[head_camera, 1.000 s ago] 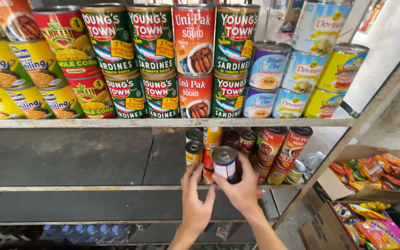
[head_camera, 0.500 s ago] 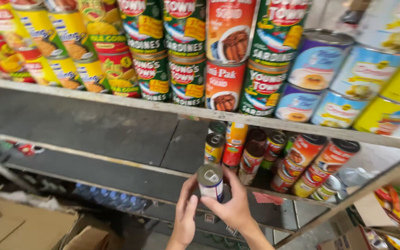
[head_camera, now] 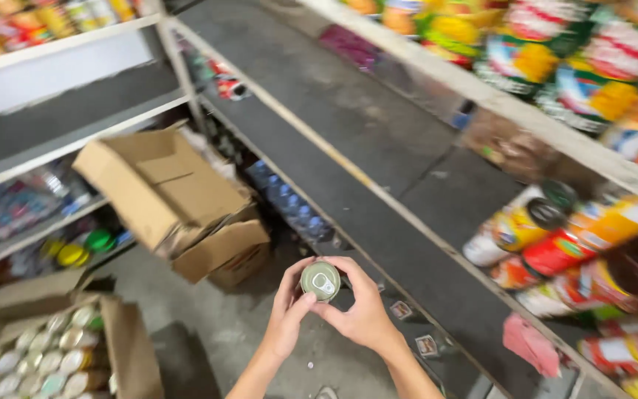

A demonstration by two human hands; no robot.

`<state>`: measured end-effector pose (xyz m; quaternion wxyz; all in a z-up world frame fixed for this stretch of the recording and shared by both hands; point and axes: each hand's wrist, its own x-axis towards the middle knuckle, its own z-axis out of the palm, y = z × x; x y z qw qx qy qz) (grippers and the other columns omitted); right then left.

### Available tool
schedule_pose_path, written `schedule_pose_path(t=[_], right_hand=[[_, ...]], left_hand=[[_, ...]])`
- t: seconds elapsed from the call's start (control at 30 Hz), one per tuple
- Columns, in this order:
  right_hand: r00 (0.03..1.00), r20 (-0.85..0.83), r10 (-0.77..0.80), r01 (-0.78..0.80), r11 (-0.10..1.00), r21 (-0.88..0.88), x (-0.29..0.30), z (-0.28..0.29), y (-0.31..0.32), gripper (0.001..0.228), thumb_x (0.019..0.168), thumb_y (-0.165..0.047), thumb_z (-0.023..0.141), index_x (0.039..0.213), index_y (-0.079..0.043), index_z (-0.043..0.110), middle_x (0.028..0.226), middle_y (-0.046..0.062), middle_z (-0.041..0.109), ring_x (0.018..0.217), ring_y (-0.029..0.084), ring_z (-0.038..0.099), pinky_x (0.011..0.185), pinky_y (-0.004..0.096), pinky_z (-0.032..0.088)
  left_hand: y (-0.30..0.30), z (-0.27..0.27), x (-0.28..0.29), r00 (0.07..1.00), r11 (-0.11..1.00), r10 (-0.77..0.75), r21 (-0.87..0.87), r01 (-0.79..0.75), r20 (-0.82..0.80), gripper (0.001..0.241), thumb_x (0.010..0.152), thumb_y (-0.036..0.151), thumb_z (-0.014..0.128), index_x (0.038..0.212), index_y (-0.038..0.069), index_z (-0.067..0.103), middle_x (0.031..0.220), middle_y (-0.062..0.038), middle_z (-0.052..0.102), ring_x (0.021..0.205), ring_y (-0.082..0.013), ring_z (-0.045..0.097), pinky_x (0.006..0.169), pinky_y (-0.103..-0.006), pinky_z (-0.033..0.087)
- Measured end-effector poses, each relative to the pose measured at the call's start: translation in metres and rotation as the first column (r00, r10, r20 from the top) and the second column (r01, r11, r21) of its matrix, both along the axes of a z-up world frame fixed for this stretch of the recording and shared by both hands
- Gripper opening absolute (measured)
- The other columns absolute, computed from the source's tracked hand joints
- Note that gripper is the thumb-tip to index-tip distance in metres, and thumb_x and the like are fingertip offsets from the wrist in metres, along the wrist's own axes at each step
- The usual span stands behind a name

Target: Stocking canned goods from a cardboard box onto grocery store shelves.

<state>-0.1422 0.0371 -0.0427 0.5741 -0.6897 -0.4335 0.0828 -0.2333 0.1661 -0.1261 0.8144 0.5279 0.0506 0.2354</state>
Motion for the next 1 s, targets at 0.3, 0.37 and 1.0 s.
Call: schedule_pose_path(t=[0.3, 0.37, 1.0], right_hand=[[0.917, -0.024, 0.398, -0.395, 0.9, -0.186, -0.079, -0.037, 0.119, 0.066, 0.067, -0.009, 0.087, 0.128, -0.006, 0.062, 0.123, 0.01, 0.067, 0.113, 0.024, 0.068, 0.098, 0.035, 0.052], [0.879, -0.057, 0.473, -0.472, 0.848, -0.241, -0.105, -0.038, 0.147, 0.065, 0.068, -0.01, 0.087, 0.128, -0.006, 0.062, 0.123, 0.01, 0.068, 0.113, 0.024, 0.068, 0.098, 0.035, 0.053], [0.629, -0.12, 0.768, -0.707, 0.5, -0.5, -0.258, -0.173, 0.323, 0.062, 0.06, -0.008, 0.091, 0.118, -0.007, 0.069, 0.119, 0.009, 0.064, 0.101, 0.023, 0.067, 0.085, 0.033, 0.055]], left_hand=[[0.08, -0.052, -0.126, 0.936, 0.946, 0.324, 0.061, -0.319, -0.137, 0.068, 0.087, 0.012, 0.066, 0.15, 0.007, 0.042, 0.142, -0.011, 0.054, 0.131, -0.0222, 0.053, 0.111, -0.0373, 0.043], [0.094, -0.054, -0.16, 0.9, 0.918, 0.398, 0.083, -0.389, -0.18, 0.07, 0.086, 0.011, 0.066, 0.151, 0.008, 0.041, 0.142, -0.011, 0.053, 0.131, -0.0219, 0.052, 0.11, -0.037, 0.043], [0.147, -0.267, -0.309, 0.591, 0.502, 0.603, -0.321, -0.803, -0.536, 0.074, 0.093, 0.035, 0.068, 0.153, 0.006, 0.036, 0.148, -0.012, 0.053, 0.116, -0.02, 0.06, 0.092, -0.0347, 0.051]])
